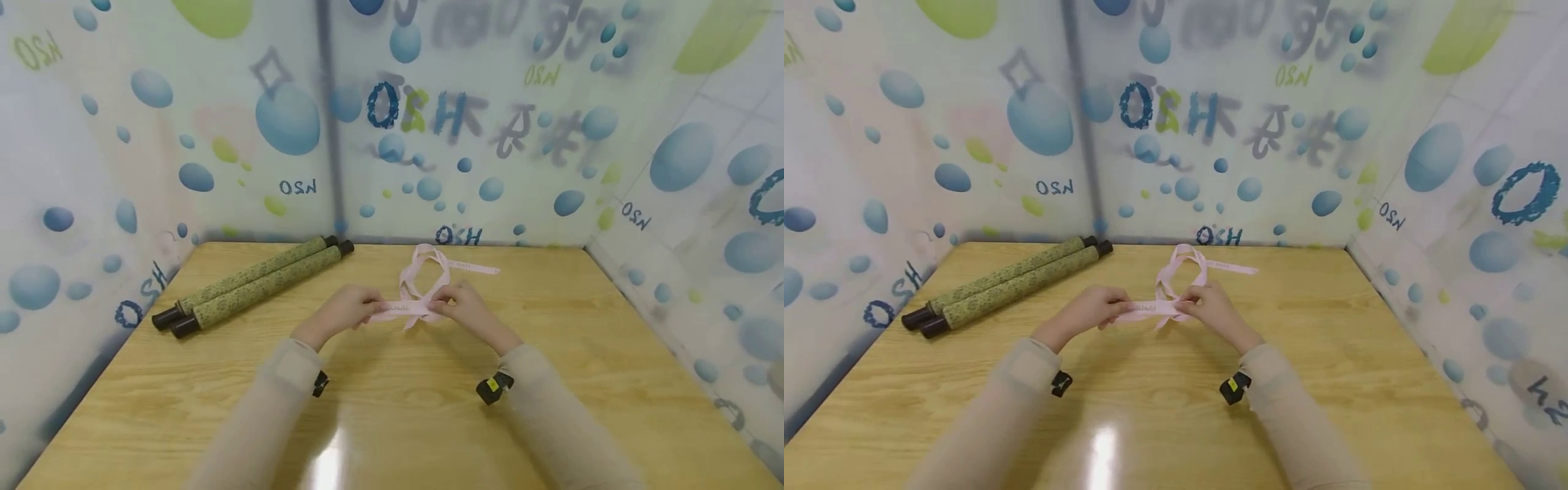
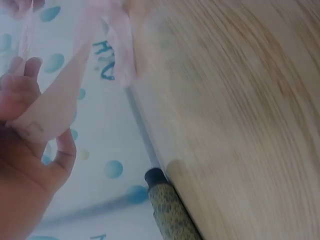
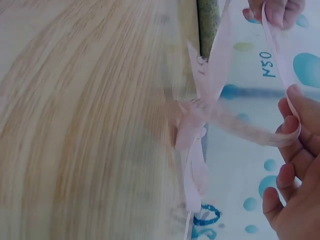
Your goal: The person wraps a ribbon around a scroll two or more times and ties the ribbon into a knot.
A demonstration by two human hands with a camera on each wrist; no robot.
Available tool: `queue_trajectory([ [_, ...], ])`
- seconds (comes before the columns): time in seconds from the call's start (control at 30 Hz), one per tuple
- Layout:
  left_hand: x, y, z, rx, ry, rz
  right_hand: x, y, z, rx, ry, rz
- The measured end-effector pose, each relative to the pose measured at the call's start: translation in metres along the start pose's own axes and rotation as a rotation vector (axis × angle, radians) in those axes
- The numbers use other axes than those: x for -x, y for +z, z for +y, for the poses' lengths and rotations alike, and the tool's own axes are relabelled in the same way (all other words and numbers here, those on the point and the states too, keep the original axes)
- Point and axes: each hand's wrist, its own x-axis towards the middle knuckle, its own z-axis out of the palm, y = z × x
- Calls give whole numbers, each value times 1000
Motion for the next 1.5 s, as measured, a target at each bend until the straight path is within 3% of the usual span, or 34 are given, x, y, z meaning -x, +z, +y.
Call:
queue_trajectory([
  [0.27,22,-23,-13,17,-65,-4,17,-25,15,69,15,3],
  [0.4,31,-34,-17,37,-109,-12,24,-38,20,97,64,15],
  [0.63,50,-53,-28,-46,-151,35,35,-63,28,152,136,36],
  [1.0,85,-82,-48,-36,-244,33,66,-102,49,236,174,108],
  [1.5,132,-107,-71,-155,-290,80,107,-146,81,354,199,247],
])
